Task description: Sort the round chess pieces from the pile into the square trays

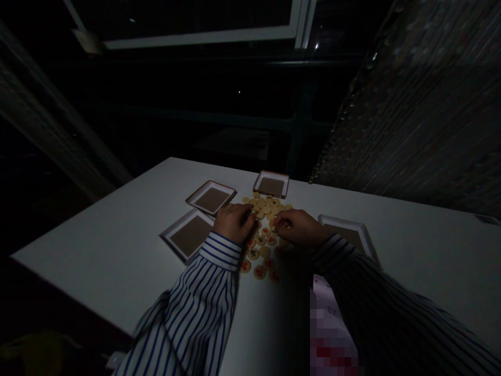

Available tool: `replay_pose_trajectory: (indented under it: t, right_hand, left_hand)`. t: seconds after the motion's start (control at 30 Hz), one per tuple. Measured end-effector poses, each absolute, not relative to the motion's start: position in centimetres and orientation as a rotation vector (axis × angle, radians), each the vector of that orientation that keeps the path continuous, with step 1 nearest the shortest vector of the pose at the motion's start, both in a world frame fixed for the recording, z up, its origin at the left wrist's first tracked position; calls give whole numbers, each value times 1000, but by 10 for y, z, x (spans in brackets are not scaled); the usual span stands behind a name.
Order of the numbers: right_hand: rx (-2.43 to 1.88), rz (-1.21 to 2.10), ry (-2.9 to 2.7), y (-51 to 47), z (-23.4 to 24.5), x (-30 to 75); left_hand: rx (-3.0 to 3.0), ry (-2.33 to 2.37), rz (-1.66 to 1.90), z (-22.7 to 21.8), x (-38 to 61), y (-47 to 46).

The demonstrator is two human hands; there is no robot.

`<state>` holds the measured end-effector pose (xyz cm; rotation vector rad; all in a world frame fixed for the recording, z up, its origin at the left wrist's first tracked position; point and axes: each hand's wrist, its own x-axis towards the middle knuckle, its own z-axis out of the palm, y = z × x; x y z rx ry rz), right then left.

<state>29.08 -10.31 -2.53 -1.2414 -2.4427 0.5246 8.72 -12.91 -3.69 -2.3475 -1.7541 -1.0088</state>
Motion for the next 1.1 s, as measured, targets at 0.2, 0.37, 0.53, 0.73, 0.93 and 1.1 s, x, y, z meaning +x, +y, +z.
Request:
replay_pose_trajectory:
  t: [0.2, 0.37, 0.53, 0.73, 0.93, 1.1]
  right_hand:
    - [-1229, 431, -2542, -107, -20, 289]
    - [-1194, 380, -2598, -108, -21, 288]
    - [-1189, 336, -2621, -108, -23, 289]
    - [-1177, 308, -2676, -107, -25, 287]
    - [-1125, 298, -2715, -106, -26, 287]
    - [-1119, 303, -2700, -104, -28, 288]
  left_hand:
    - [-2335, -1773, -1026, -35, 88, -131]
    - [-2317, -1788, -1035, -35, 90, -132]
    - [-2313, -1796, -1014, -36, 90, -131]
    - [-2342, -1811, -962, -38, 89, -130]
    - [-2360, -1806, -899, -41, 89, -128]
    - [-2388, -1797, -843, -44, 90, -122]
